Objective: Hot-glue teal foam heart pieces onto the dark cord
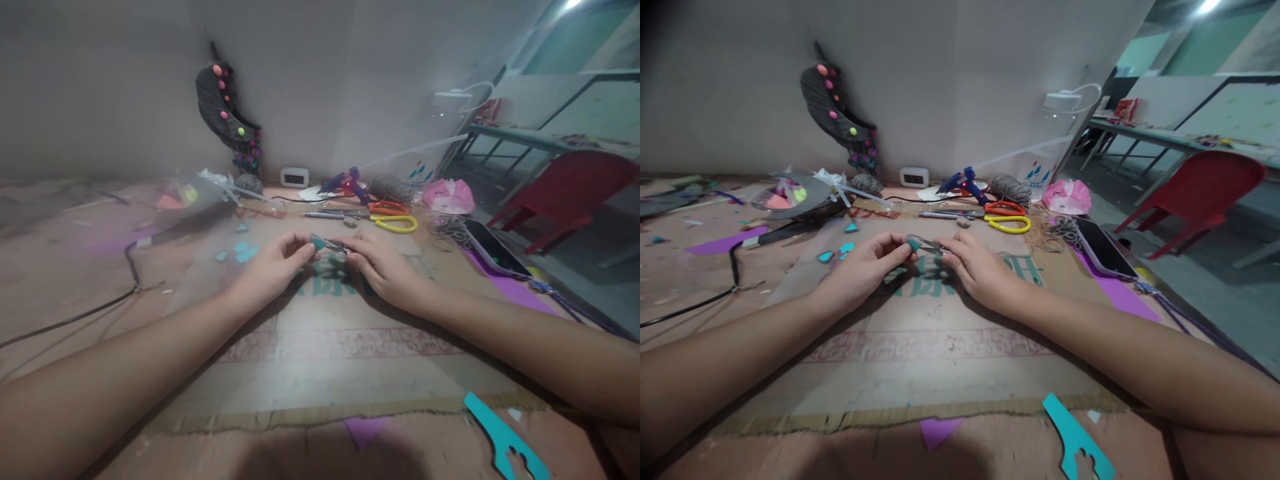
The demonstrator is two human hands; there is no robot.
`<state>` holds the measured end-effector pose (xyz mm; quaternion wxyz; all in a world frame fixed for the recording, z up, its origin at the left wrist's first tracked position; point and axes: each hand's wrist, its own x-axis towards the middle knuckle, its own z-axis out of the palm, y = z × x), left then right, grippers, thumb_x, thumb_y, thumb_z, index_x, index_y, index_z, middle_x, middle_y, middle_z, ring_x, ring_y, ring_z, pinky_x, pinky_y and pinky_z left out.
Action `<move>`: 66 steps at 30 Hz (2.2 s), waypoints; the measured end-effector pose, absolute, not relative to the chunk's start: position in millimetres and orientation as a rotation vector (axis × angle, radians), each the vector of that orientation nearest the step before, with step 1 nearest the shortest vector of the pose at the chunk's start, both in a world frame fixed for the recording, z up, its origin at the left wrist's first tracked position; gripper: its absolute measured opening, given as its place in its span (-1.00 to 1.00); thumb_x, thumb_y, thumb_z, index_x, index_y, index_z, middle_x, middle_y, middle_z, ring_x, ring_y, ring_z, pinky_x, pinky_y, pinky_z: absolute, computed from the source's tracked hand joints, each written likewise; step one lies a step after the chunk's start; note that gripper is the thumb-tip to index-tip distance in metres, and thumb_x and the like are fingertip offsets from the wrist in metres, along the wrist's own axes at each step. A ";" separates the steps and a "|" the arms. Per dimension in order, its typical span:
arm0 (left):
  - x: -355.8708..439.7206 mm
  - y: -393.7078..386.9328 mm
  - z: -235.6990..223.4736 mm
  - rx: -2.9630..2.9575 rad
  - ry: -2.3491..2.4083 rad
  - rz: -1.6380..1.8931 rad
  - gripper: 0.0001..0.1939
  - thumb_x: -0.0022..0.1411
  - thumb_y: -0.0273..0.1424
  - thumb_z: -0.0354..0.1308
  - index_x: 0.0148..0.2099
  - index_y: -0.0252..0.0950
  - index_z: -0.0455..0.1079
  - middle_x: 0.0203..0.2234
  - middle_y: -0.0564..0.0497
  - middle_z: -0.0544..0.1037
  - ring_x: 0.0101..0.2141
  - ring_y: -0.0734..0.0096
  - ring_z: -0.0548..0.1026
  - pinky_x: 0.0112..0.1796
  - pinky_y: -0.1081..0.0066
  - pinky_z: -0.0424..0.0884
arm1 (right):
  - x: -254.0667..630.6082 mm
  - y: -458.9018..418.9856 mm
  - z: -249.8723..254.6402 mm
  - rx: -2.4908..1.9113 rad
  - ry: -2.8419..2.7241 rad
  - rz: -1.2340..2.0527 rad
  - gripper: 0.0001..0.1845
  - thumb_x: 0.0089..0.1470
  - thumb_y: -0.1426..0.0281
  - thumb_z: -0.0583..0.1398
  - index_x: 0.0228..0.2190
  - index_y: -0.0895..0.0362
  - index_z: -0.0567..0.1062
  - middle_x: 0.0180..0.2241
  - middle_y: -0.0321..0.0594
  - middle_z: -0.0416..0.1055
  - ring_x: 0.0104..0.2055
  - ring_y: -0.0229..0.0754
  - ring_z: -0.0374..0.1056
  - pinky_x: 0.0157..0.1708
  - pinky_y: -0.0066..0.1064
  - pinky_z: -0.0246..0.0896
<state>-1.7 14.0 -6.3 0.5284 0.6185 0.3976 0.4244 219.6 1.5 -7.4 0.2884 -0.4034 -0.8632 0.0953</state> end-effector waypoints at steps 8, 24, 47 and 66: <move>-1.4 14.8 -7.8 1.507 0.895 0.996 -0.87 0.23 -0.33 0.20 -0.26 -0.30 0.38 -0.44 0.08 0.48 -0.40 0.47 0.42 -0.31 0.44 0.31 | 219.2 0.6 -7.7 -1.064 -2.326 0.184 -0.58 0.37 0.26 -0.08 0.07 0.13 0.41 -0.21 -0.09 0.34 -0.19 -0.10 0.31 -0.14 -0.23 0.28; 1.1 12.7 -6.8 1.446 0.878 0.960 -0.84 0.20 -0.31 0.22 -0.31 -0.29 0.36 -0.46 0.08 0.46 -0.42 0.49 0.39 -0.35 0.46 0.28 | 218.7 0.1 -3.0 -1.018 -2.344 -0.042 -0.69 0.33 0.38 -0.01 -0.03 0.14 0.46 -0.22 -0.07 0.40 -0.23 -0.11 0.34 -0.21 -0.27 0.29; -0.3 14.7 -7.6 1.488 0.901 0.960 -0.78 0.17 -0.24 0.25 -0.33 -0.28 0.36 -0.47 0.06 0.48 -0.42 0.46 0.39 -0.34 0.42 0.29 | 220.0 3.9 -4.7 -1.040 -2.204 0.051 -0.64 0.35 0.33 -0.01 0.03 0.17 0.44 -0.14 -0.03 0.43 -0.08 -0.06 0.37 -0.05 -0.19 0.29; -0.6 15.5 -10.5 1.529 0.891 1.012 -0.86 0.25 -0.32 0.17 -0.29 -0.29 0.33 -0.45 0.07 0.47 -0.41 0.47 0.40 -0.33 0.43 0.31 | 227.8 12.9 -7.7 -1.080 -2.050 0.141 -0.64 0.34 0.28 0.00 -0.05 0.17 0.48 -0.07 -0.01 0.49 0.00 -0.04 0.40 0.03 -0.12 0.26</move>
